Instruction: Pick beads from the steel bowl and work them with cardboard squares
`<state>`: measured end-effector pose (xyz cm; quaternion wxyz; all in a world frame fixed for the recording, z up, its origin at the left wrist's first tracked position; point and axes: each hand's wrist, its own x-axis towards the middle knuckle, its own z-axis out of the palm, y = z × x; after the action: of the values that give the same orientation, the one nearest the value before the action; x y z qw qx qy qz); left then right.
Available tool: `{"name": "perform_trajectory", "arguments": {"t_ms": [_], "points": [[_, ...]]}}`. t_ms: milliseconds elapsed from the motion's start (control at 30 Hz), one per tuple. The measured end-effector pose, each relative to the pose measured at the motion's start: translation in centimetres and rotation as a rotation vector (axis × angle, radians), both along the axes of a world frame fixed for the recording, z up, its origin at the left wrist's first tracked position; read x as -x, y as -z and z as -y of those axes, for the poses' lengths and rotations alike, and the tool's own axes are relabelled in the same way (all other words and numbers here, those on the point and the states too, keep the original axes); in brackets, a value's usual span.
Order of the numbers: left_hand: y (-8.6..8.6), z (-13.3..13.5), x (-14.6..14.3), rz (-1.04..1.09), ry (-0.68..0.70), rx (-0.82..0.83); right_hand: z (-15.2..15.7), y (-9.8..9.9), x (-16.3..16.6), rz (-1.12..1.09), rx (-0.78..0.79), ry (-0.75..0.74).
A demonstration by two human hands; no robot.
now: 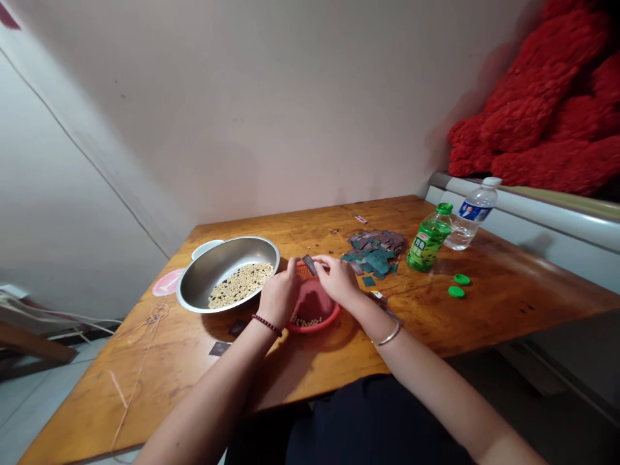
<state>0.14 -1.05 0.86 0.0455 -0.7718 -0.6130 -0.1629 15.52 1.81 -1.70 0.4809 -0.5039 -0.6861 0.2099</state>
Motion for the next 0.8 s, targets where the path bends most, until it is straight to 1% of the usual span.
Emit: {"name": "perform_trajectory", "arguments": {"t_ms": [100, 200, 333, 433, 500, 633, 800], "points": [[0.0, 0.1, -0.3, 0.235, 0.045, -0.141, 0.1, -0.1, -0.1, -0.013, 0.016, -0.022], [0.3, 0.1, -0.4, 0.341, 0.093, -0.183, 0.1, -0.1, 0.1, -0.035, 0.023, -0.073], [0.6, 0.0, -0.3, 0.346, 0.148, -0.251, -0.4, 0.1, 0.3, -0.109, 0.042, -0.148], [0.5, 0.1, -0.4, 0.276, 0.168, -0.333, -0.8, 0.4, 0.4, -0.206, 0.077, -0.196], [0.4, 0.2, -0.5, 0.224, 0.175, -0.352, -1.0, 0.5, 0.4, -0.24, 0.096, -0.189], [0.1, 0.4, -0.6, 0.214, 0.172, -0.301, -0.7, 0.3, 0.3, -0.234, 0.089, -0.143], [0.1, 0.3, -0.5, 0.263, 0.164, -0.243, -0.3, -0.1, 0.2, -0.15, 0.06, -0.122]]}}
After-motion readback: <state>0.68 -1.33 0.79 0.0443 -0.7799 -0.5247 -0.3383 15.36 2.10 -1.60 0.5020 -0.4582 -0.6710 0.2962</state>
